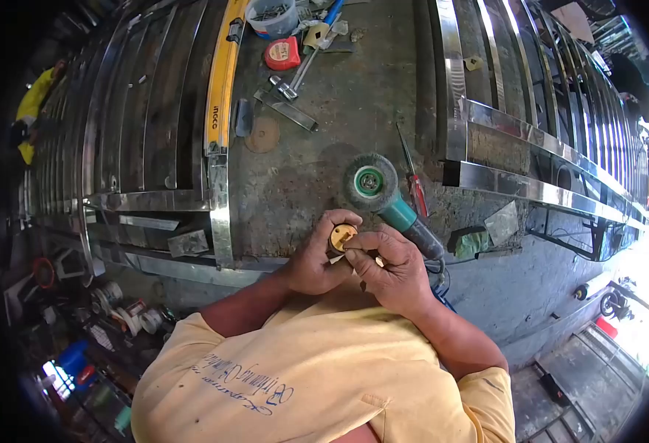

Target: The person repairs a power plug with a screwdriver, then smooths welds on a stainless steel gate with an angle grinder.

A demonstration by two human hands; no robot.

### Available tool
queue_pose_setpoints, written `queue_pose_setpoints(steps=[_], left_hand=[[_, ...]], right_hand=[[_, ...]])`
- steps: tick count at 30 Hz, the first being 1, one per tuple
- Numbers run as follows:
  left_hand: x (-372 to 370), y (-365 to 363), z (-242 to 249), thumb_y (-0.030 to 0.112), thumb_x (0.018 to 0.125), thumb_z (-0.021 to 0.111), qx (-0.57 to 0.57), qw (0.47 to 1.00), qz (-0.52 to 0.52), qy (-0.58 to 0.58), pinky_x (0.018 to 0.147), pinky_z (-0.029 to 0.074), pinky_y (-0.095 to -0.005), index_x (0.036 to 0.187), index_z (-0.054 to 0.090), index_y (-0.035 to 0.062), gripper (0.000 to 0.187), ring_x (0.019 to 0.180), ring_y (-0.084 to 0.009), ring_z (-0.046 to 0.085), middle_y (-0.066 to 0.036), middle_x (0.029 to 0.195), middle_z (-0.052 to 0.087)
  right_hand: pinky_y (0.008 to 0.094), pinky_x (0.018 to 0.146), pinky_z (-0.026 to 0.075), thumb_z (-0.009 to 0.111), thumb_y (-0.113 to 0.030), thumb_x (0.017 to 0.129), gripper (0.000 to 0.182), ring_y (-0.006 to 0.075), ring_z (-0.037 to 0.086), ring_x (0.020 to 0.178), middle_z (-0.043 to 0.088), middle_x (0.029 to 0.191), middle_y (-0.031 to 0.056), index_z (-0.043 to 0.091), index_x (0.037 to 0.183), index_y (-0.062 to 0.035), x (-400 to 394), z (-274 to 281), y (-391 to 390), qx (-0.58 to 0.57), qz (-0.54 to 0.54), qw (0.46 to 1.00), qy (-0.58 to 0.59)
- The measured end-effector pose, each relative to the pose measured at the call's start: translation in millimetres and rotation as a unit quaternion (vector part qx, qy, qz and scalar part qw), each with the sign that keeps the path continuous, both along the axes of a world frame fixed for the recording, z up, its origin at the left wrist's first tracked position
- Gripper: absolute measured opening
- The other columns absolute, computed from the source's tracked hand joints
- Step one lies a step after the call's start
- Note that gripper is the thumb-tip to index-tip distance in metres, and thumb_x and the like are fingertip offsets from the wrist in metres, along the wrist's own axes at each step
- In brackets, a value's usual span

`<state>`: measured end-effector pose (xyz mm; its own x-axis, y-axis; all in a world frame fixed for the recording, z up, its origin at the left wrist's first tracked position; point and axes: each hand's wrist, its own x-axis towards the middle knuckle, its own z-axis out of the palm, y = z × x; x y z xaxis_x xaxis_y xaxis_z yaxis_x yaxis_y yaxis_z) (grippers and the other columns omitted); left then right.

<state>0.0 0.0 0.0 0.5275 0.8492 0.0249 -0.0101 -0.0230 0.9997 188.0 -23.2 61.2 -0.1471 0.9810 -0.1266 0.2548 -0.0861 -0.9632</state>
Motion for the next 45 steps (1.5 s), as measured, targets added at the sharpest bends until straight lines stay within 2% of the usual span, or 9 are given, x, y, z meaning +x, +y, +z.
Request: queue_pose_setpoints(steps=[14,21,23,28,32,37,39,41,45], left_hand=[[6.2,4.9,19.3,0.001,0.082,0.072,-0.018,0.998,0.016,0.056,0.097,0.049,-0.0373,0.136,0.046,0.0049,0.060,0.110,-0.0265,0.061,-0.014,0.120,0.057],[4.4,2.5,6.5,0.002,0.084,0.070,0.022,0.999,0.023,0.030,0.098,0.048,-0.0357,0.138,0.046,0.0045,0.059,0.111,-0.0246,0.059,-0.013,0.123,0.055],[1.4,3.7,9.3,0.003,0.086,0.068,-0.002,0.999,0.021,0.037,0.099,0.046,-0.0334,0.139,0.046,0.0047,0.057,0.112,-0.0207,0.056,-0.011,0.124,0.053],[4.5,4.4,12.6,0.007,0.089,0.071,0.018,1.000,-0.005,0.006,0.097,0.045,-0.0317,0.138,0.046,0.0030,0.056,0.108,-0.0184,0.055,-0.010,0.122,0.053],[3.3,-1.4,5.0,0.010,0.090,0.072,-0.012,0.999,-0.032,-0.011,0.095,0.045,-0.0308,0.137,0.047,0.0031,0.054,0.108,-0.0173,0.055,-0.010,0.122,0.054],[0.4,-1.4,10.5,0.011,0.089,0.074,0.027,0.999,-0.021,0.013,0.092,0.046,-0.0307,0.134,0.050,0.0052,0.051,0.104,-0.0154,0.055,-0.008,0.118,0.055],[0.3,-2.8,9.6,0.011,0.088,0.076,0.041,0.999,0.000,0.029,0.090,0.047,-0.0312,0.132,0.052,0.0059,0.050,0.101,-0.0148,0.055,-0.008,0.115,0.056],[3.2,-2.0,5.8,0.011,0.087,0.077,0.044,0.998,0.022,0.039,0.088,0.048,-0.0321,0.129,0.053,0.0068,0.049,0.099,-0.0146,0.056,-0.007,0.112,0.057],[7.2,6.4,13.4,0.014,0.085,0.080,0.016,0.999,0.010,0.047,0.080,0.051,-0.0328,0.120,0.058,0.0081,0.042,0.089,-0.0153,0.060,-0.005,0.101,0.061]], right_hand=[[0.0303,0.064,0.054,0.077,-0.003,0.088,0.014,0.0172,0.065,0.073,0.065,0.090,0.0075,0.067,0.098,-0.0043,-5.6,6.6,3.9,0.091,-0.001,0.990,-0.105],[0.0339,0.063,0.052,0.075,-0.009,0.090,0.013,0.0231,0.061,0.069,0.064,0.085,0.0106,0.065,0.093,-0.0033,17.9,10.3,13.5,-0.044,-0.045,0.995,-0.082],[0.0361,0.064,0.052,0.074,-0.013,0.092,0.014,0.0266,0.063,0.071,0.065,0.083,0.0138,0.065,0.093,-0.0025,37.3,-15.2,25.5,-0.074,-0.134,0.976,-0.157],[0.0548,0.074,0.052,0.066,-0.034,0.097,0.032,0.0472,0.066,0.083,0.068,0.089,0.0257,0.063,0.101,-0.0022,96.7,-151.6,38.6,-0.011,-0.099,0.869,-0.484],[0.0529,0.071,0.052,0.071,-0.036,0.092,0.035,0.0477,0.068,0.087,0.070,0.091,0.0272,0.061,0.098,-0.0023,118.3,-201.9,38.7,-0.007,-0.125,0.890,-0.438],[0.0443,0.076,0.056,0.071,-0.024,0.094,0.028,0.0423,0.070,0.085,0.070,0.091,0.0228,0.063,0.108,-0.0015,83.2,-76.1,27.4,-0.051,-0.157,0.917,-0.362],[0.0333,0.075,0.056,0.075,-0.012,0.091,0.028,0.0287,0.071,0.083,0.070,0.094,0.0145,0.066,0.115,-0.0008,86.7,-27.2,5.1,-0.033,-0.201,0.961,-0.189],[0.0293,0.076,0.055,0.076,-0.004,0.088,0.031,0.0200,0.069,0.087,0.068,0.102,0.0105,0.068,0.118,0.0000,100.9,33.8,-16.7,0.012,-0.145,0.968,-0.203],[0.0291,0.075,0.054,0.079,-0.001,0.081,0.034,0.0216,0.066,0.087,0.064,0.103,0.0118,0.070,0.115,-0.0007,125.2,107.4,-45.8,0.075,-0.066,0.957,-0.271]])
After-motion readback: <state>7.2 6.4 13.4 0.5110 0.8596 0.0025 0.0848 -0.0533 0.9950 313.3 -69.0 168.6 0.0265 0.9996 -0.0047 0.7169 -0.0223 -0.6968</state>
